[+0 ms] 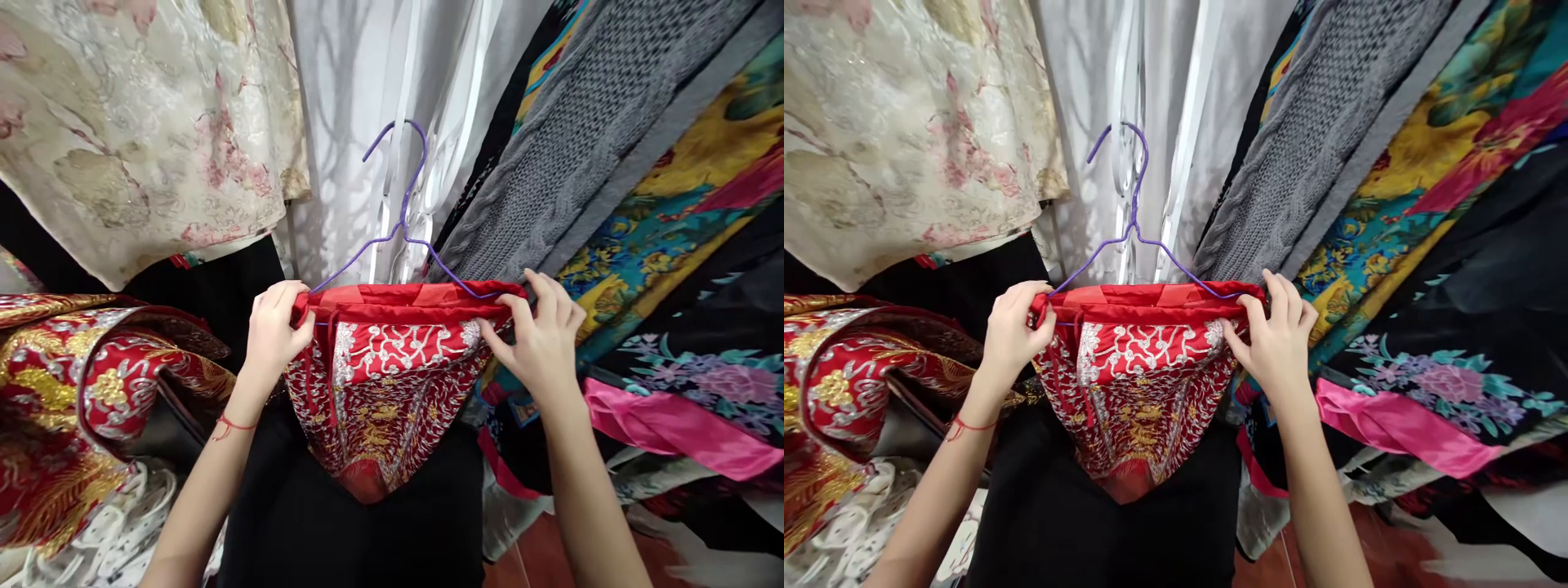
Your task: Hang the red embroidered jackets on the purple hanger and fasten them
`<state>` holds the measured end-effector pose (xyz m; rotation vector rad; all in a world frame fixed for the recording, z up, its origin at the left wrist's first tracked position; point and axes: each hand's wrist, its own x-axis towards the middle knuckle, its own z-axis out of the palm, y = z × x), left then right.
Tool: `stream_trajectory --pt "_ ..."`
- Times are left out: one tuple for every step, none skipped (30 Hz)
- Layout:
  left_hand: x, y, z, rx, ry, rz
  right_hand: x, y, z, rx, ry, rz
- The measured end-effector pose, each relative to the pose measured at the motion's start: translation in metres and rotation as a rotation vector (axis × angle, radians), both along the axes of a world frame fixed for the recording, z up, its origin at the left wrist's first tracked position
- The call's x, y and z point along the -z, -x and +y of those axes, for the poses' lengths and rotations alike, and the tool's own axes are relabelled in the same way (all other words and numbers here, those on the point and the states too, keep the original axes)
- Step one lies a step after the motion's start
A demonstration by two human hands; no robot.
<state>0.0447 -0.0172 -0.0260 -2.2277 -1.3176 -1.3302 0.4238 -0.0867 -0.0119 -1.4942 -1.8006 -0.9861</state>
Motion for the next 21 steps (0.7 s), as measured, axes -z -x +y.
stream_trajectory --pt "0.001 0.001 0.004 0.005 0.001 -0.028 0.002 -0.005 0.002 -0.021 0.019 0.022" --pt "0.002 0.002 0.009 0.012 0.001 -0.058 0.005 -0.01 0.005 -0.057 0.039 0.051" --pt "0.003 0.003 0.013 0.019 -0.003 -0.092 0.009 -0.013 0.007 -0.106 0.055 0.089" --pt "0.005 0.004 0.017 0.019 -0.012 -0.13 0.012 -0.017 0.009 -0.163 0.065 0.137" --pt "0.006 0.006 0.02 0.009 -0.025 -0.171 0.015 -0.019 0.01 -0.225 0.07 0.193" --pt "0.008 0.008 0.024 -0.007 -0.037 -0.211 0.017 -0.021 0.01 -0.284 0.074 0.252" --pt "0.009 0.011 0.027 -0.026 -0.041 -0.248 0.018 -0.022 0.008 -0.337 0.079 0.309" --pt "0.011 0.014 0.031 -0.048 -0.035 -0.287 0.017 -0.022 0.005 -0.386 0.089 0.359" --pt "0.013 0.018 0.035 -0.072 -0.018 -0.335 0.016 -0.023 0.001 -0.43 0.112 0.402" --pt "0.015 0.022 0.039 -0.088 0.006 -0.395 0.015 -0.022 -0.003 -0.469 0.146 0.438" --pt "0.017 0.025 0.043 -0.091 0.034 -0.469 0.013 -0.022 -0.007 -0.501 0.186 0.471" --pt "0.02 0.029 0.047 -0.085 0.06 -0.552 0.012 -0.022 -0.01 -0.529 0.226 0.504" --pt "0.022 0.032 0.049 -0.07 0.078 -0.634 0.012 -0.021 -0.012 -0.556 0.259 0.539" --pt "0.025 0.033 0.051 -0.05 0.086 -0.703 0.013 -0.021 -0.014 -0.579 0.282 0.576" --pt "0.028 0.035 0.051 -0.034 0.086 -0.755 0.015 -0.021 -0.014 -0.596 0.291 0.615" --pt "0.031 0.035 0.05 -0.029 0.081 -0.793 0.019 -0.021 -0.014 -0.606 0.283 0.655" --pt "0.035 0.035 0.048 -0.031 0.079 -0.819 0.023 -0.021 -0.015 -0.609 0.268 0.691" --pt "0.039 0.035 0.044 -0.035 0.083 -0.837 0.029 -0.021 -0.015 -0.608 0.255 0.72" --pt "0.042 0.034 0.039 -0.034 0.094 -0.846 0.034 -0.021 -0.017 -0.605 0.247 0.74" --pt "0.046 0.033 0.033 -0.029 0.107 -0.849 0.039 -0.02 -0.02 -0.603 0.24 0.753" --pt "0.049 0.032 0.027 -0.018 0.119 -0.847 0.045 -0.019 -0.024 -0.601 0.235 0.761"
